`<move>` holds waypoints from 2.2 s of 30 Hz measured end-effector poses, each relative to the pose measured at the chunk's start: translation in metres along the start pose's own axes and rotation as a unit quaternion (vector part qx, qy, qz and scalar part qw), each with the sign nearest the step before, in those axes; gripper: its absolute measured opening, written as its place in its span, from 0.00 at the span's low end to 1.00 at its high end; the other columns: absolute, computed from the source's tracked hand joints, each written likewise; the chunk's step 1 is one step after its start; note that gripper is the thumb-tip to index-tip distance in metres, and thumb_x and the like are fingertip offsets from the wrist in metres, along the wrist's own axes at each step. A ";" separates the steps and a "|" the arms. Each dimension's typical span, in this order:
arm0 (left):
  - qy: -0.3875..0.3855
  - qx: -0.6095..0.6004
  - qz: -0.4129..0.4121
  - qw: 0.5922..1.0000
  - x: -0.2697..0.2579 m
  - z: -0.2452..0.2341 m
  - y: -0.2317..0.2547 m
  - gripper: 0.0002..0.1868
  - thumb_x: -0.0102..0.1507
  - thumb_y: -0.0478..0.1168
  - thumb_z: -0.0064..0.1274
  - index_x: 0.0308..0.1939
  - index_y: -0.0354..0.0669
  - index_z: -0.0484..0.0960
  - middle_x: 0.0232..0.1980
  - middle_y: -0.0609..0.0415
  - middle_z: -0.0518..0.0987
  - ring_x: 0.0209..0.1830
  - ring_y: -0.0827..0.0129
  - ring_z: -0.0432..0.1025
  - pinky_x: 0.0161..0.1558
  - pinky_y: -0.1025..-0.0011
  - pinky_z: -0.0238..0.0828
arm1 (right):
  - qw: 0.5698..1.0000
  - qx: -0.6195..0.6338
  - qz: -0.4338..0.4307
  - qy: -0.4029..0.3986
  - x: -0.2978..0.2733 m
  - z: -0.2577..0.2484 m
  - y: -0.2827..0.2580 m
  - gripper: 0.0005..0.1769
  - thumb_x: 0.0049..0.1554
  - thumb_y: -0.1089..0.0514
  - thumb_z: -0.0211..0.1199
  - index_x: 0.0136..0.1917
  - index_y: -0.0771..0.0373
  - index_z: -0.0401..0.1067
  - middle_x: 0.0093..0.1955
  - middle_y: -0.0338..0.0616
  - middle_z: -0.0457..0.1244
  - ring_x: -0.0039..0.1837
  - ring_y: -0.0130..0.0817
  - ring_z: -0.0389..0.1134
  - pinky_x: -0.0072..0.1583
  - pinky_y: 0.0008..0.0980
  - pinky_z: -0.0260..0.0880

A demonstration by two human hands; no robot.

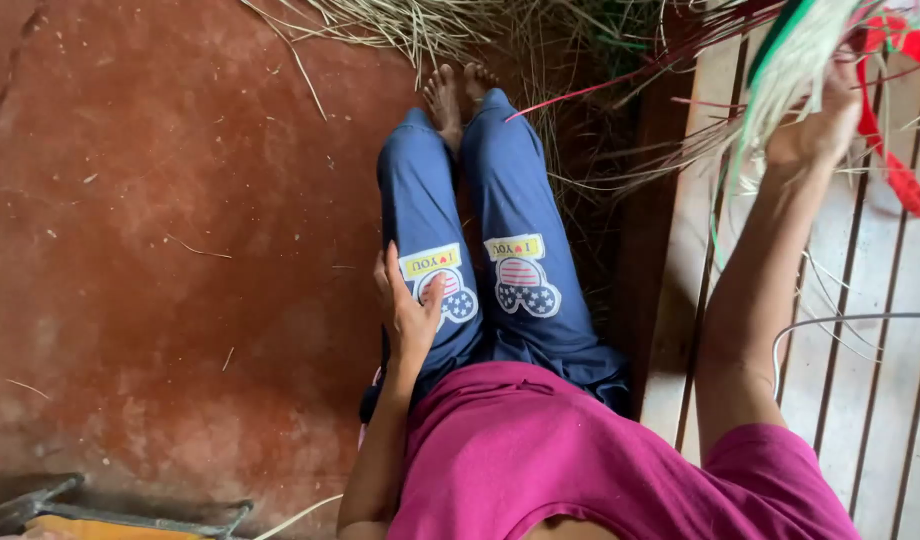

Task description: Weaving a colorful circular fan using green, red, and white strands of material.

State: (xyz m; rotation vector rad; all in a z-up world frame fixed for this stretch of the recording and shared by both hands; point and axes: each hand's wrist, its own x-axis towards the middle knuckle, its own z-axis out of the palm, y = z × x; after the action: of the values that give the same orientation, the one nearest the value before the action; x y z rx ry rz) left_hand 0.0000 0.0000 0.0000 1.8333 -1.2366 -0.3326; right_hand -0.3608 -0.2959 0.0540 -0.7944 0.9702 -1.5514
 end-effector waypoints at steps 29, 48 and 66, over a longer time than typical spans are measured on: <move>-0.085 -0.391 0.028 0.916 0.036 -0.035 0.101 0.21 0.55 0.31 0.47 0.52 0.34 0.63 0.50 0.45 0.69 0.45 0.66 0.67 0.45 0.74 0.68 | 0.977 0.029 0.179 -0.113 -0.049 0.066 0.060 0.16 0.51 0.68 0.50 0.54 0.67 0.63 0.42 0.39 0.62 0.40 0.20 0.62 0.47 0.13 0.60; -0.094 -0.374 -0.140 0.912 0.042 -0.013 0.060 0.13 0.60 0.38 0.43 0.36 0.26 0.73 0.27 0.54 0.70 0.25 0.66 0.75 0.24 0.81 0.68 | 0.838 -0.363 0.002 -0.406 -0.114 0.120 0.040 0.34 0.54 0.70 0.57 0.67 0.71 0.42 0.42 0.53 0.57 0.42 0.35 0.59 0.45 0.27 0.58; -0.063 -0.492 -0.142 0.856 0.028 -0.015 0.061 0.22 0.60 0.39 0.44 0.52 0.27 0.58 0.38 0.42 0.71 0.30 0.61 0.73 0.35 0.72 0.74 | 0.787 -0.392 -0.217 -0.425 -0.177 0.171 -0.023 0.07 0.51 0.74 0.56 0.45 0.77 0.67 0.43 0.53 0.60 0.44 0.38 0.58 0.47 0.30 0.58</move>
State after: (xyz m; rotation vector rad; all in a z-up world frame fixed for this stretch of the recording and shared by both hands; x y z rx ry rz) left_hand -0.0149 -0.0232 0.0630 1.0701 -0.6337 -1.0474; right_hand -0.1871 -0.1491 0.1515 -2.2046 0.7195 -0.8617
